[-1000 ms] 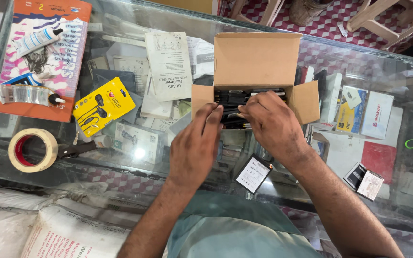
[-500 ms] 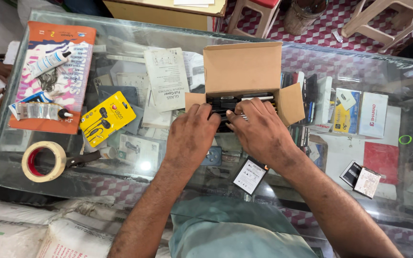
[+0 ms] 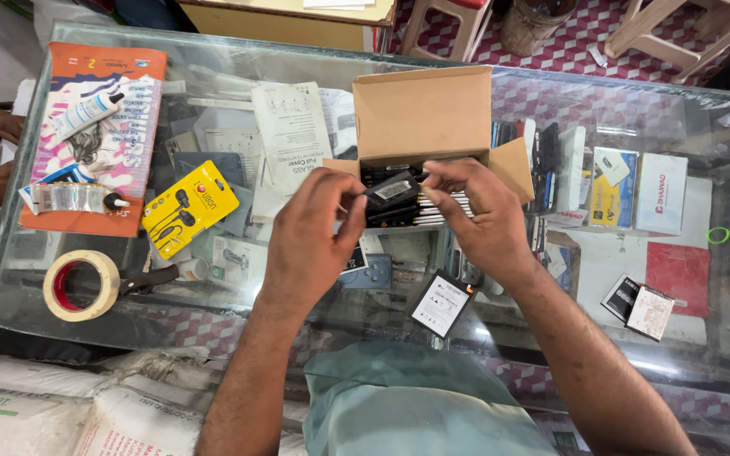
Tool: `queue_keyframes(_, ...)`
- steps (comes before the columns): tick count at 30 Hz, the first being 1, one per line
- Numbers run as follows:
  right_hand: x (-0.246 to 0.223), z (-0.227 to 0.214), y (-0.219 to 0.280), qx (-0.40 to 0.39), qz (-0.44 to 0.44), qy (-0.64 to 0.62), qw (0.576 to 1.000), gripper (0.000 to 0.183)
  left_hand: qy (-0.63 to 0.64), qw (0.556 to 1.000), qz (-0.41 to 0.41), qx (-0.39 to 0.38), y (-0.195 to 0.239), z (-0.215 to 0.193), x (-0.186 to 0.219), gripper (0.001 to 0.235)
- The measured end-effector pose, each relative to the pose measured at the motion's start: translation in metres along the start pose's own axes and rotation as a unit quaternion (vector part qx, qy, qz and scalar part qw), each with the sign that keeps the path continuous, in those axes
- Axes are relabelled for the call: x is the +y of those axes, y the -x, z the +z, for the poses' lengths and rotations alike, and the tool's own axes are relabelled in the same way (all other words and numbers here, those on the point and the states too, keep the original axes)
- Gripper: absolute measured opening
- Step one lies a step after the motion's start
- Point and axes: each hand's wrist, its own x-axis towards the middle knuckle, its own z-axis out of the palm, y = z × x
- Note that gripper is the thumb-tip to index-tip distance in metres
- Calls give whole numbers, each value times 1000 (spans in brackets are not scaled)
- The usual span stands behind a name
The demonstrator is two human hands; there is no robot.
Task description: The person sorts and inspects multiple mobile phone batteries on a glass counter. They pick up batteries, compare them, and place them into a cardboard box or back onto the counter. The person handles batteries from various brands and sizes throughout the clip.
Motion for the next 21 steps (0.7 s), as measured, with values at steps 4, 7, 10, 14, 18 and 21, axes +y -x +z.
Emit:
queue_keyframes(4, 0, 5, 6, 9, 81, -152, 985, 23, 235, 959, -148, 52, 4, 2, -2, 14)
queue_keyframes(7, -1, 12, 15, -20, 96, -254, 962, 26, 441, 860, -242, 84, 10, 18, -9, 16)
queue_keyframes(10, -4, 21, 19, -2, 85, -325, 942, 32, 480, 819, -302, 81, 21, 32, -13, 14)
queue_keyframes(14, -20, 15, 21, 71, 63, -258, 962, 22, 402, 878, -256, 37, 29, 39, -2, 20)
queue_keyframes(18, -43, -15, 30, 91, -215, 157, 960, 17, 196, 975, -101, 35, 34, 23, 16, 40)
queue_keyframes(21, -56, -23, 30, 88, -319, 165, 929, 18, 110, 992, 18, 53, 33, 14, 30, 49)
